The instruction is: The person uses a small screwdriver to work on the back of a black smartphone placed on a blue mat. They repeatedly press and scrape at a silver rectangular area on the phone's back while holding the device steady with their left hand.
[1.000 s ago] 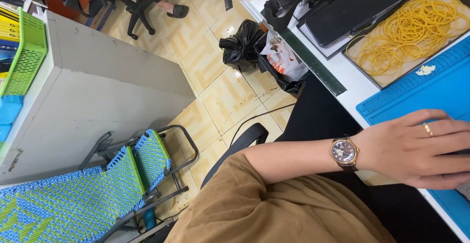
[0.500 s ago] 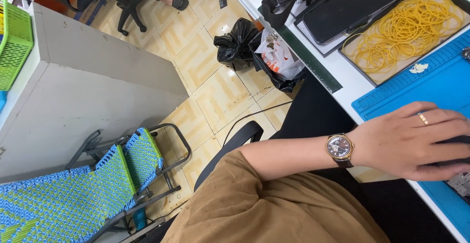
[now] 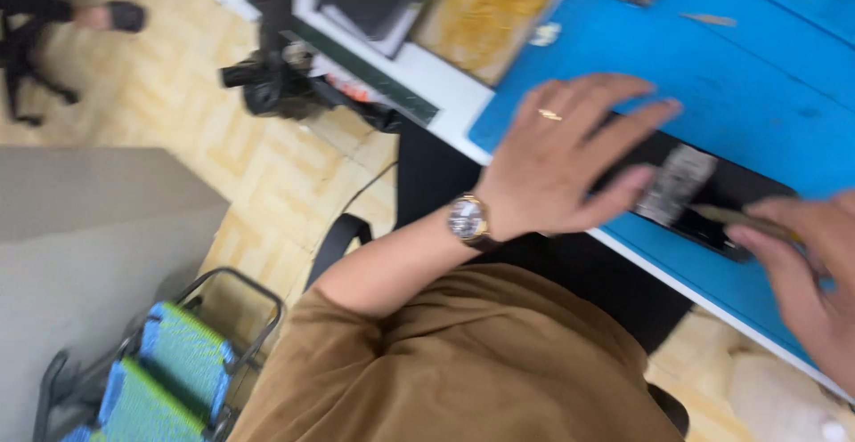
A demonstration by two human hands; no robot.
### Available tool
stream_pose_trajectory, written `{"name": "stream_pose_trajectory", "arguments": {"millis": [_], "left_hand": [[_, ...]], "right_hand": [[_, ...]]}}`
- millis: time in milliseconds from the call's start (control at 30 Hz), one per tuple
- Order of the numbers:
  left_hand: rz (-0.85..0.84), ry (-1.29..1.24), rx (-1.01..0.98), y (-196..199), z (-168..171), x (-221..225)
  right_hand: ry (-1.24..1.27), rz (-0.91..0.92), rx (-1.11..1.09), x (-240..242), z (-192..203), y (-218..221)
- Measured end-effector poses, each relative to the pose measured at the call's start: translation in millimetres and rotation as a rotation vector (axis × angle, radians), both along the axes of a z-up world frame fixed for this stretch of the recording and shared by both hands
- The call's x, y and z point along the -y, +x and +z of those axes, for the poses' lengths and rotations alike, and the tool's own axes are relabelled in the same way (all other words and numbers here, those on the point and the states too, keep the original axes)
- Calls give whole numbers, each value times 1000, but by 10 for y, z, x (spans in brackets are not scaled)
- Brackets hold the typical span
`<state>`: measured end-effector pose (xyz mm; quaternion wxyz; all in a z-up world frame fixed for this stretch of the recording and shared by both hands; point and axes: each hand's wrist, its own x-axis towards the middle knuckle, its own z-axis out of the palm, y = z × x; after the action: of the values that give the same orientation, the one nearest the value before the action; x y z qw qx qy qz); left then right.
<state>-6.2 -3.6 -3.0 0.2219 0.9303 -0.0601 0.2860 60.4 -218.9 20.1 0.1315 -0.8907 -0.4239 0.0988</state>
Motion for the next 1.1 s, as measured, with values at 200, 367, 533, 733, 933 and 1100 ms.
{"name": "stream_pose_trajectory", "arguments": {"millis": [200, 367, 533, 733, 933, 1100], "left_hand": [[45, 7, -27, 37, 98, 77], [-3, 35, -130, 89, 127, 104], [-26, 54, -215, 129, 167, 119], [-39, 227, -326, 162, 219, 125], [-224, 317, -517, 230, 267, 135], [-207, 390, -577, 248, 279, 133]], "right_hand": [[207, -244, -123, -34, 209, 338], [315, -223, -111, 3, 143, 382], [300, -124, 10, 15, 16, 395], [269, -113, 26, -31, -26, 412], [271, -119, -48, -87, -18, 410], [220, -108, -38, -83, 1, 415]]}}
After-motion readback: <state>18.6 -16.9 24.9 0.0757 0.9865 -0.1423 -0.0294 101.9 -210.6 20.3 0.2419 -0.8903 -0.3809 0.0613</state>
